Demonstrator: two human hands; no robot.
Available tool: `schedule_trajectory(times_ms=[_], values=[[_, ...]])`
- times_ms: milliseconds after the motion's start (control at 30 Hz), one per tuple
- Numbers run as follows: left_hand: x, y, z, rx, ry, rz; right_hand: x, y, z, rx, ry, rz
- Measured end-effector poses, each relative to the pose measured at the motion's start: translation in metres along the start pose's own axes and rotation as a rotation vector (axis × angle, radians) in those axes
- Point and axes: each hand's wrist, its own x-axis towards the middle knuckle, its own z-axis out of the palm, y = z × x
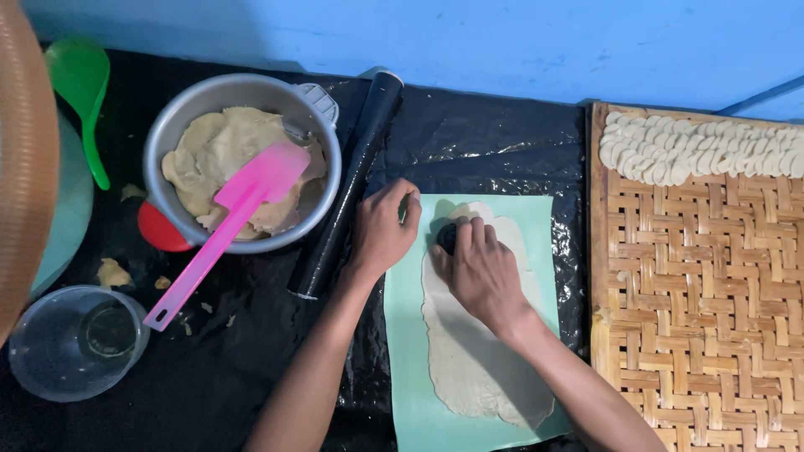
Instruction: Rolling out dough with a rolling pin and using a circular cutter to shape crackers before placing them on a drying rack.
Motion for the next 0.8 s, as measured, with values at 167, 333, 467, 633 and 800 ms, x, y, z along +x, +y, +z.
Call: schedule_trajectory(times_ms=[167, 333, 467, 633, 800], values=[[-0.002, -0.004, 0.003, 0.049, -0.010, 0.021, 0.006, -0.006, 0.014, -0.244, -0.131, 0.175], [0.001, 0.000, 0.004, 0.056, -0.002, 0.026, 0.005, 0.004, 0.016, -0.297, 0.027, 0.023], [0.000, 0.002, 0.004, 0.067, 0.011, 0.033, 0.003, -0.005, 0.018, -0.366, -0.032, 0.112], [-0.001, -0.002, 0.004, 0.080, 0.018, 0.041, 0.002, 0.008, 0.003, -0.172, -0.018, 0.063], [-0.003, -0.005, 0.007, 0.072, 0.051, 0.049, -0.007, 0.028, -0.027, 0.214, -0.103, 0.293]])
